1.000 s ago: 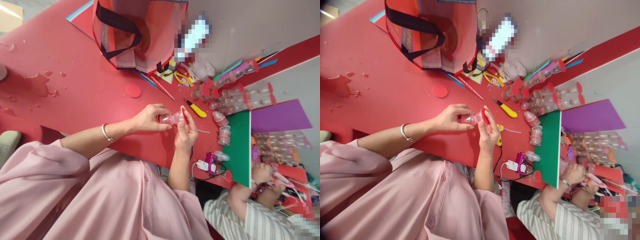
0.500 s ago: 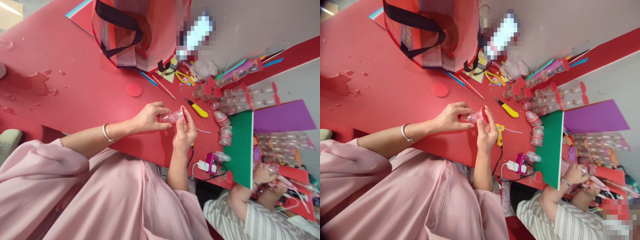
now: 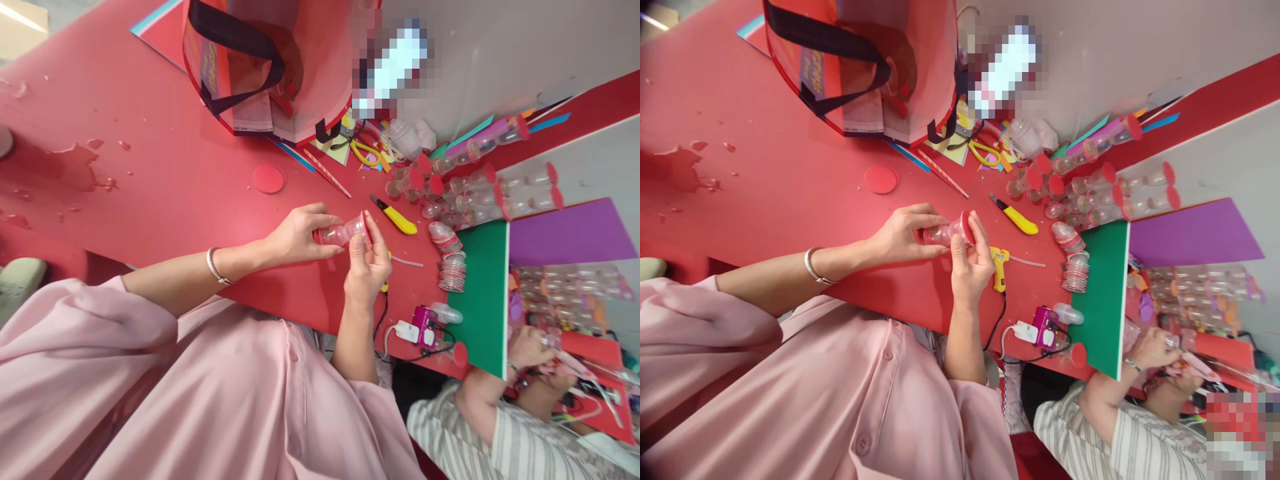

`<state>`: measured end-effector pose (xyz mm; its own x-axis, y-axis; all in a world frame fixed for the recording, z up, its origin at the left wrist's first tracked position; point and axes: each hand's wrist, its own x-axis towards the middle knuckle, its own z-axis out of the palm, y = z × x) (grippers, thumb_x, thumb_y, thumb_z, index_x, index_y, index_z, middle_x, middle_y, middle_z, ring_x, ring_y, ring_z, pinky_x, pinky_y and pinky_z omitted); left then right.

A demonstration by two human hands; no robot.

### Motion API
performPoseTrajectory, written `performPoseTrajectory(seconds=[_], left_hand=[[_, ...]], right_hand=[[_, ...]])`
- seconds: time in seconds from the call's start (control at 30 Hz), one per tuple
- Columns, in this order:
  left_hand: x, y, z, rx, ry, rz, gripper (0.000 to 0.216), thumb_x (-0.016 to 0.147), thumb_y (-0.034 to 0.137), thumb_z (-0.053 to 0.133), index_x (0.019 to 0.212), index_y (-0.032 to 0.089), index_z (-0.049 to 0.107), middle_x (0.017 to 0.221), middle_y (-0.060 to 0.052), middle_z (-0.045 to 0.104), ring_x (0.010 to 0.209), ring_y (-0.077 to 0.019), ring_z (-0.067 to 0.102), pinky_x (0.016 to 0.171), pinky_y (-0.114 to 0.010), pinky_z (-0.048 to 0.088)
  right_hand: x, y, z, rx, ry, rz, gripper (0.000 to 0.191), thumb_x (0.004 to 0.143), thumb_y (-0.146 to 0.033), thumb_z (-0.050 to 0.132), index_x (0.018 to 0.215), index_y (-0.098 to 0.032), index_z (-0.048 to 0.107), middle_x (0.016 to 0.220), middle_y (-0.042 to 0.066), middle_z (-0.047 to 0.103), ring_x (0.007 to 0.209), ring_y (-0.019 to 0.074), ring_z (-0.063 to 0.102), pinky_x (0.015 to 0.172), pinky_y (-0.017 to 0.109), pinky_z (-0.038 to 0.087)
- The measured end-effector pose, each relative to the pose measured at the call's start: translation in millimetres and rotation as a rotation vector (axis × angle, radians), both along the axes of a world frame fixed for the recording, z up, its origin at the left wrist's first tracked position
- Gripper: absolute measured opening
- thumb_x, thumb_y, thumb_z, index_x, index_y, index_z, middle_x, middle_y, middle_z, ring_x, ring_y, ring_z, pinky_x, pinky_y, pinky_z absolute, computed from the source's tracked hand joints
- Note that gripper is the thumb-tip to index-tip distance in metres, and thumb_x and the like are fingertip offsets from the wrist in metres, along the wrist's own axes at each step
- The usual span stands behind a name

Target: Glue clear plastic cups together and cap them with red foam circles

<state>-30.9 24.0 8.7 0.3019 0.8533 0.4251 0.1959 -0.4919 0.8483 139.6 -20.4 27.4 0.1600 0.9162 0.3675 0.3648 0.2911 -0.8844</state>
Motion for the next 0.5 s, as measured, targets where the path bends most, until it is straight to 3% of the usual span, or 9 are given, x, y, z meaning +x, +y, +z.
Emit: performPoseTrajectory(seconds=[0.1,0.27,0.37,0.5], left_hand=[[0,1,1.0,-0.060,-0.010,-0.003,0.045,0.080,0.040,0.081,0.116,0.015,0.076,0.100,-0.010,0.072,0.082,-0.0190,0.067,0.078,-0.033,0.055],[-1,3,3.3,-0.172,-0.062,-0.044,0.048,0.078,0.044,0.083,0.116,0.016,0.075,0.101,-0.008,0.075,0.083,-0.0186,0.068,0.075,-0.030,0.054],[-1,3,3.6,-0.188,-0.084,-0.073,0.047,0.078,0.044,0.084,0.115,0.016,0.075,0.102,-0.009,0.075,0.085,-0.0184,0.068,0.073,-0.028,0.052],[0,3,3.1,-0.179,-0.119,-0.097,0.044,0.080,0.043,0.084,0.113,0.014,0.076,0.101,-0.009,0.075,0.087,-0.0180,0.067,0.073,-0.027,0.051]], right_hand=[[7,-1,9.0,0.030,-0.072,0.062,0.045,0.100,-0.050,0.060,0.141,-0.031,0.063,0.160,0.004,0.049,0.153,0.0274,0.041,0.127,0.055,0.036],[15,-3,24.4,0.044,-0.186,0.114,0.059,0.107,-0.060,0.031,0.156,-0.031,0.046,0.163,0.003,0.044,0.160,0.0267,0.027,0.130,0.057,0.030],[15,-4,32.7,0.065,-0.228,0.099,0.050,0.109,-0.049,0.033,0.155,-0.034,0.047,0.163,-0.001,0.045,0.159,0.0248,0.028,0.131,0.056,0.029],[13,-3,39.9,0.077,-0.289,0.143,0.040,0.108,-0.038,0.044,0.145,-0.037,0.059,0.158,-0.002,0.053,0.153,0.0245,0.041,0.128,0.053,0.037]])
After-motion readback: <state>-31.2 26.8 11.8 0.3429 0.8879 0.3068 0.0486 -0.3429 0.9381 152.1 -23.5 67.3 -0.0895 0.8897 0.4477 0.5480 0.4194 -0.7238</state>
